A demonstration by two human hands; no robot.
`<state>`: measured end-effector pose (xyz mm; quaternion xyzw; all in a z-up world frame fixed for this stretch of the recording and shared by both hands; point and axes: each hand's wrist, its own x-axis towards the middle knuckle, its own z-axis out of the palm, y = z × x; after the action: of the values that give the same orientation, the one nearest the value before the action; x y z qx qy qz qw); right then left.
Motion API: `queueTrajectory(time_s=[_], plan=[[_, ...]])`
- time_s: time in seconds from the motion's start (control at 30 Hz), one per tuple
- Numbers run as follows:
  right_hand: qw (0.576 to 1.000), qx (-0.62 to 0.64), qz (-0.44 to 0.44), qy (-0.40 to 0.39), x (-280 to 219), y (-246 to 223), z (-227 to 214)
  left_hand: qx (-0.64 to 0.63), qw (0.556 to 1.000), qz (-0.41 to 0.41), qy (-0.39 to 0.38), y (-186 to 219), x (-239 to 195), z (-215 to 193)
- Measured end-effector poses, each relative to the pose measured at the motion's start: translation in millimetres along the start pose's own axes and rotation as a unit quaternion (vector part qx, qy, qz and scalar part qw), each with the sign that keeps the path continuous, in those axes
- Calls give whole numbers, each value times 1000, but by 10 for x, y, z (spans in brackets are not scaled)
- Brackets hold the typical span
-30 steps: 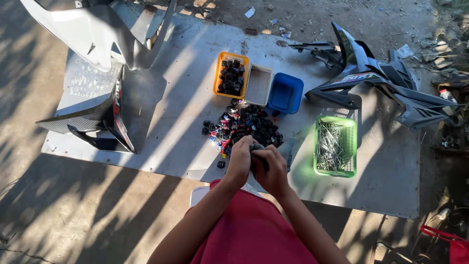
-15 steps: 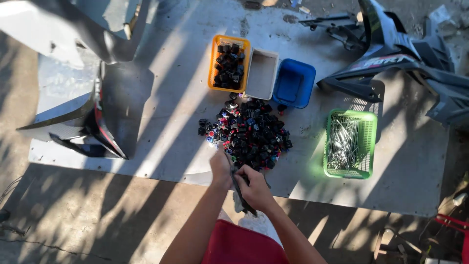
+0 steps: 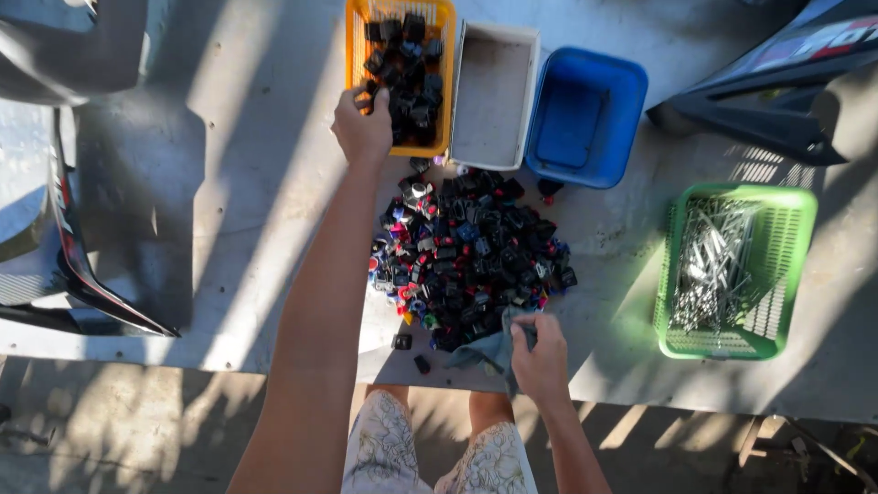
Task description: The person wipes small black plastic parts with a cloth, picking them from a pile on a table and placing them into a yellow basket. The person also handles a gray motorcycle fairing and a green basket containing metal fasteners.
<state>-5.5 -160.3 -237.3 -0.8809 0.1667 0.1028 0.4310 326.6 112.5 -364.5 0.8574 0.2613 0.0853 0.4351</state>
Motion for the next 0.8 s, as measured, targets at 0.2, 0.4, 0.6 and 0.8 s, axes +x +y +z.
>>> queueTrajectory(time_s=[0.2,0.4,0.6,0.8], plan=[[978,152,143,-8,115,142,-84,14,953,261,-154,595,-1440,-494],[960,182,206,51,-53,613,-11,293,824,409,-261,114,-2899,-165],[964,167,206,-25,-35,575,-220,311,829,398,-238,6,-2877,5],[959,221,178,-15,-104,20,-465,-118,935,44,-331,495,-2643,-915]])
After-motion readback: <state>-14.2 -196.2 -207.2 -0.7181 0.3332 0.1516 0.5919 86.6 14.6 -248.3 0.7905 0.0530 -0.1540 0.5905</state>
